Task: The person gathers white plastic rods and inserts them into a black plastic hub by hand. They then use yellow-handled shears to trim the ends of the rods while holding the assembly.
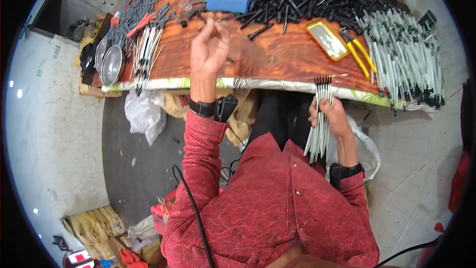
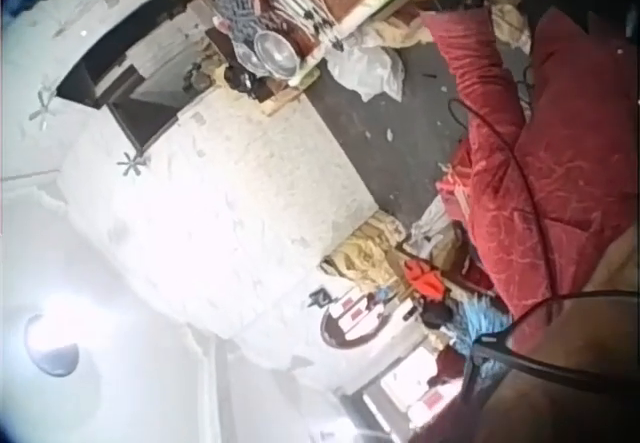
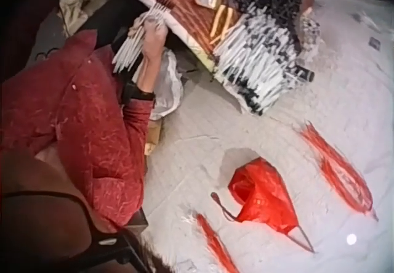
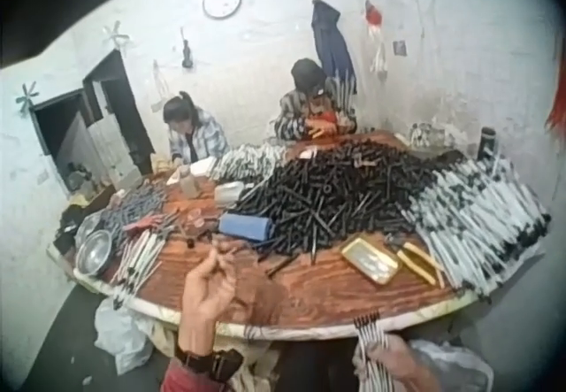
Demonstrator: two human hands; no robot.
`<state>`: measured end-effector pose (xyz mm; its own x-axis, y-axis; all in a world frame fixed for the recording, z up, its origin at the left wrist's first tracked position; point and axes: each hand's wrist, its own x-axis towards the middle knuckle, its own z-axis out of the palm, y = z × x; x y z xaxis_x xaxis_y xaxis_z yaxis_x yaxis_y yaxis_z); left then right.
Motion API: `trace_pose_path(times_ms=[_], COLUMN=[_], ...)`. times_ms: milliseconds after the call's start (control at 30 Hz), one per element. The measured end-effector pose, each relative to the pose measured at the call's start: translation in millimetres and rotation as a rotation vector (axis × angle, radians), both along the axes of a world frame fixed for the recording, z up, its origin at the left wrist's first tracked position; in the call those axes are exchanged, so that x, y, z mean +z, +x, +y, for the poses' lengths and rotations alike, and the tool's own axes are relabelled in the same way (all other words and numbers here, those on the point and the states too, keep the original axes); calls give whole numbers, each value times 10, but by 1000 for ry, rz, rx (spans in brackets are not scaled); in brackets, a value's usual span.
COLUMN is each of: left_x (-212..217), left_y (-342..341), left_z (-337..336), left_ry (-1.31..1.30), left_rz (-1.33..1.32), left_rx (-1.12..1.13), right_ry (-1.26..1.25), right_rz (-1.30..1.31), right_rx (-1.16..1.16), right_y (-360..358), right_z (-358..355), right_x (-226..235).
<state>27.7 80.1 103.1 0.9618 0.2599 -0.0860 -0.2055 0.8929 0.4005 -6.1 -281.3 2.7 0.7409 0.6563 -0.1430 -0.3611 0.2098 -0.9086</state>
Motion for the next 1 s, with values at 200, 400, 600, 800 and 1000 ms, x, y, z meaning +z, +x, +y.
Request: trace_pose_path(times_ms=[200,400,600,800,1000], left_x=[391,200,-87,-190,-293], left_y=[-143,34,355,529,305], left_z=[-369,-736,-953,-1287,-1441], left_ry=[-500,-608,-390,653,492], left_rz=[-425,-318,-221,-154,-58], left_rx=[-235,-211,125,825,452], right_ry=[59,145,166,206,241], right_rz=[7,-156,-145,-103,-164], right_rx=[113,191,153,77,169], right_y=[50,3,-124,-80,-106], right_z=[417,673,815,912,868], right_x=[317,381,279,345,411])
